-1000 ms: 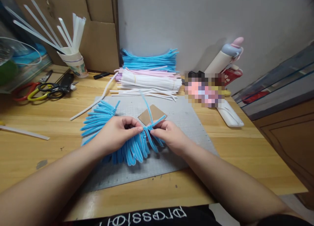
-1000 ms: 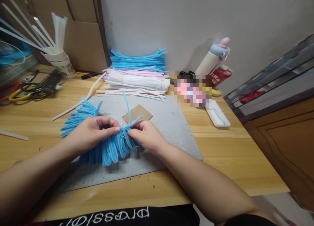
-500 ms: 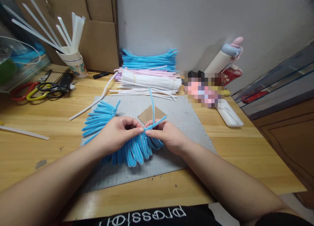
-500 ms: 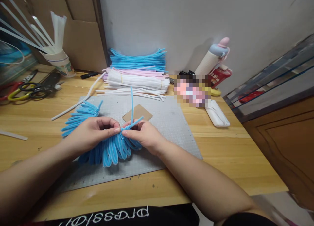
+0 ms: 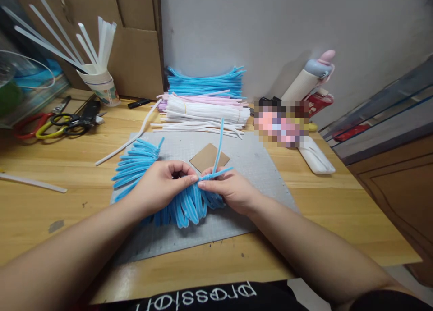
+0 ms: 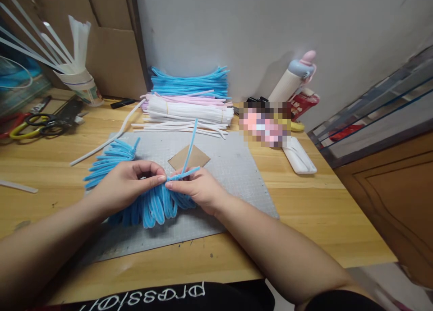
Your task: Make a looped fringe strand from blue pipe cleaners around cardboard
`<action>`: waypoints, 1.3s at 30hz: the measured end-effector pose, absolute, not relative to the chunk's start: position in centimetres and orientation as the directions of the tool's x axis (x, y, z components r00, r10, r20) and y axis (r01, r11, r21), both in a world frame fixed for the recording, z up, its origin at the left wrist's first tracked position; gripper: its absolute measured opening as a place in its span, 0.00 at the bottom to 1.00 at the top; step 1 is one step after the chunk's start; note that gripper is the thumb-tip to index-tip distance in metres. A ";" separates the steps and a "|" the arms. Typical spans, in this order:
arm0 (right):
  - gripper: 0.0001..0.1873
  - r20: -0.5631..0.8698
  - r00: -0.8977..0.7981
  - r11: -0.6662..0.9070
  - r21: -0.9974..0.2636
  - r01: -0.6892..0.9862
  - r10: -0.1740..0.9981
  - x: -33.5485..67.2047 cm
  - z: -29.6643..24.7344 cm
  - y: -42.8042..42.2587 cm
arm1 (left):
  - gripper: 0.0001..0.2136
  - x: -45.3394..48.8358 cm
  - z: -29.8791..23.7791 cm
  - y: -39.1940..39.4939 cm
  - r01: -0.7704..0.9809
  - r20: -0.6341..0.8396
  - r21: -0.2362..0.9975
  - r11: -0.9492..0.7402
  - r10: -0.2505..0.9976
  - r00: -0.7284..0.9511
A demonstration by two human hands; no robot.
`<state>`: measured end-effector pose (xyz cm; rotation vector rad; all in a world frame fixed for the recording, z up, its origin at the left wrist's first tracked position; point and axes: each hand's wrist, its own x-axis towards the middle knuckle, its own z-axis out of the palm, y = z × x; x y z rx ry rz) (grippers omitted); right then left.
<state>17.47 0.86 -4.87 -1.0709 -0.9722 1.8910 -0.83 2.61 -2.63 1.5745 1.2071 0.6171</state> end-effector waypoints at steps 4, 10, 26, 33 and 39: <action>0.15 -0.309 -0.318 -0.389 -0.893 -0.228 0.896 17.2 -5.0 0.7 | 0.12 -0.8 -2.7 2.5 0.367 -0.198 0.928 0.059 0.915 0.351; 0.15 -0.286 -0.310 -0.371 -0.892 -0.259 0.907 16.8 -5.4 0.6 | 0.12 -0.6 -2.7 2.5 0.357 -0.188 0.932 0.063 0.926 0.327; 0.16 -0.276 -0.292 -0.322 -0.939 -0.122 0.916 16.5 -5.4 0.3 | 0.12 -0.7 -3.6 2.9 0.344 -0.190 0.937 0.054 0.907 0.376; 0.15 -0.202 -0.233 -0.229 -0.969 -0.096 0.951 17.2 -5.6 0.7 | 0.12 -0.7 -3.4 2.7 0.367 -0.174 0.929 0.041 0.924 0.339; 0.13 -0.214 -0.327 -0.243 -0.969 -0.050 0.921 18.0 -5.2 1.0 | 0.14 -0.8 -3.1 2.8 0.334 -0.235 0.935 0.119 0.913 0.334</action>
